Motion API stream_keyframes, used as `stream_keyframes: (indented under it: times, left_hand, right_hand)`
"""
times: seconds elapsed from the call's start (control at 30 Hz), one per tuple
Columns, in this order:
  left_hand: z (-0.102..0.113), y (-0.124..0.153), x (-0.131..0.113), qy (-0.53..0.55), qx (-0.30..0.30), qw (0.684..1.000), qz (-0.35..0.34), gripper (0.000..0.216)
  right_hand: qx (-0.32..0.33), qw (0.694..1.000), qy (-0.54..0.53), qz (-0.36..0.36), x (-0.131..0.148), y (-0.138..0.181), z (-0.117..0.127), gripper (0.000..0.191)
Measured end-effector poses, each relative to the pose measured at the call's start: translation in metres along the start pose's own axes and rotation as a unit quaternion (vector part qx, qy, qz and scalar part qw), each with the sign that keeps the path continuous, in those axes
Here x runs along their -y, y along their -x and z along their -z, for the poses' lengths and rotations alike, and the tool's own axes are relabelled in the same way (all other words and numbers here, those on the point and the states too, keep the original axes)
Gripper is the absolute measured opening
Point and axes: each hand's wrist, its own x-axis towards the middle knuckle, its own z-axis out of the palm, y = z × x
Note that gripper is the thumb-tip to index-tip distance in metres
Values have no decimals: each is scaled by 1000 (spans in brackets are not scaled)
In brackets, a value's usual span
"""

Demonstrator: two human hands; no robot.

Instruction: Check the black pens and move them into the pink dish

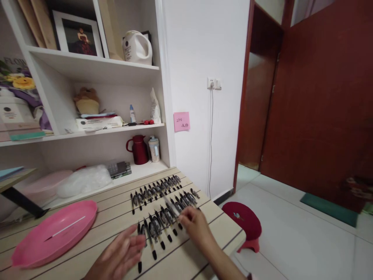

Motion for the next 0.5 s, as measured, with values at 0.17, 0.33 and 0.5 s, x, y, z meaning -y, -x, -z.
stream_keyframes:
  times: [0.17, 0.33, 0.5]
  left_hand:
    - [-28, -21, 12, 173, 3, 985, 18, 33]
    - [-14, -19, 14, 184, -35, 981, 50, 12]
    - [17, -18, 10, 156, -15, 983, 96, 18]
  right_hand:
    - [139, 980, -143, -7, 18, 47, -56, 18]
    - [95, 994, -48, 3, 19, 6, -17, 12]
    - [-164, 946, 277, -50, -11, -72, 56, 12]
